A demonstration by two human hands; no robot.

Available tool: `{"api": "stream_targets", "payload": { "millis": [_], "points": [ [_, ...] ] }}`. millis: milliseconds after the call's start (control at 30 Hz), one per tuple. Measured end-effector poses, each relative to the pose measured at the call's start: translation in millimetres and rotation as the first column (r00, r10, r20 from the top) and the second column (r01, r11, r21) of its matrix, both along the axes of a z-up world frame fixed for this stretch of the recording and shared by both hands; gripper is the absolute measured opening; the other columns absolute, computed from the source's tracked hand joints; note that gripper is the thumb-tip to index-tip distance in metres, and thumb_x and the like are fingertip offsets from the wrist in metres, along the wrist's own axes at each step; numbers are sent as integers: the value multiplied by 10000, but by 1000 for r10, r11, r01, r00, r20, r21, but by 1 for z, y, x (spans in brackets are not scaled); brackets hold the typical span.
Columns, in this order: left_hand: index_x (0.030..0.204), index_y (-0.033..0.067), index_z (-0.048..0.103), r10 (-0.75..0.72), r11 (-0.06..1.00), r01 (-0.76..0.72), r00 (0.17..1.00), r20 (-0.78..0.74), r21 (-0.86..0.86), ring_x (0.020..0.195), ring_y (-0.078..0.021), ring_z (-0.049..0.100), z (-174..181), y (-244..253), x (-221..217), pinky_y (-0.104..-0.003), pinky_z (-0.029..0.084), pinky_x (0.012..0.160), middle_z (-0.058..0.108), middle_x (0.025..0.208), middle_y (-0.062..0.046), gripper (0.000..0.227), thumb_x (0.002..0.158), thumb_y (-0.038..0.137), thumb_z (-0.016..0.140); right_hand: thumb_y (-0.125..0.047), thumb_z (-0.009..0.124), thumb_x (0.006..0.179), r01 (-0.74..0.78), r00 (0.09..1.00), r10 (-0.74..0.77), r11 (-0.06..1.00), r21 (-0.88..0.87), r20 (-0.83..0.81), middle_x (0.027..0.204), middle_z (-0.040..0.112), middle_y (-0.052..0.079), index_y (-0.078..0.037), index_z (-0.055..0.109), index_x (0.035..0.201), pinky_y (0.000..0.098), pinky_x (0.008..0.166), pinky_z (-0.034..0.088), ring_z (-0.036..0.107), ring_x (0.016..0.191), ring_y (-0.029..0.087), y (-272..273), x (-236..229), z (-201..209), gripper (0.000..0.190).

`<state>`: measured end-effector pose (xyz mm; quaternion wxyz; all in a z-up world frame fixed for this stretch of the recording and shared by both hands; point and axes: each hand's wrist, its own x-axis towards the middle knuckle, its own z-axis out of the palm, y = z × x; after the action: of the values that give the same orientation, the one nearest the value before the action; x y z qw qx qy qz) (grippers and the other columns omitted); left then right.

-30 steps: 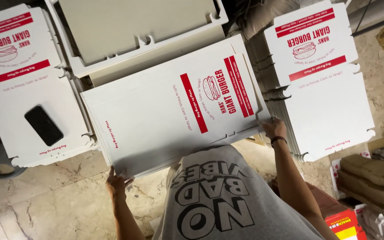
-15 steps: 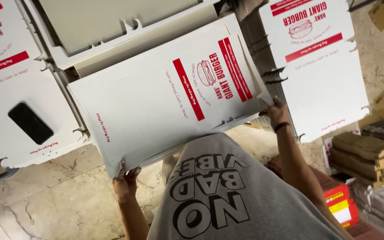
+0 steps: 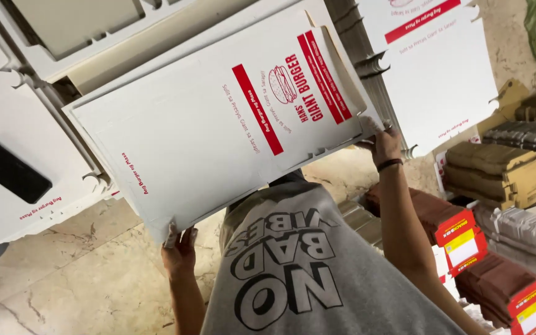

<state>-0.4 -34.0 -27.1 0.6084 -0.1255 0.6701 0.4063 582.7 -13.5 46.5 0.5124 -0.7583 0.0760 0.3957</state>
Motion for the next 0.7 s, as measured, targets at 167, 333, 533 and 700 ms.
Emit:
{"api": "stream_targets", "payload": {
  "millis": [167,333,533,700],
  "points": [
    [1010,113,703,-36,999,36,999,-15,20,1123,-399,676,1,-25,-7,-456,606,919,697,1267,-91,102,912,143,705,-221,817,878,16,999,-16,1000,5,31,1081,706,123,-118,633,1056,436,671,704,733,952,262,-20,6,-14,277],
    [1506,37,261,-509,834,378,808,-297,-401,1256,-473,551,82,5,35,-564,533,1015,455,1462,-284,672,969,269,592,-249,662,954,6,970,12,997,74,-243,977,657,89,-57,614,1351,395,686,641,661,742,217,-55,16,-67,444],
    [1606,96,307,-703,411,830,26,-711,-376,1504,-451,271,110,86,186,-604,167,1242,348,1610,-267,958,880,527,759,-146,694,1007,-77,986,105,975,207,-131,845,721,241,-1,630,1001,600,564,645,717,600,436,-53,23,-68,159],
    [1611,170,286,-563,-205,965,-251,-787,-162,1291,-495,577,133,156,390,-634,427,1120,628,1368,-264,931,894,585,713,-186,744,1023,-418,840,392,908,-14,376,697,674,293,42,669,909,488,474,600,698,537,357,-60,28,-66,266]
  ]
}}
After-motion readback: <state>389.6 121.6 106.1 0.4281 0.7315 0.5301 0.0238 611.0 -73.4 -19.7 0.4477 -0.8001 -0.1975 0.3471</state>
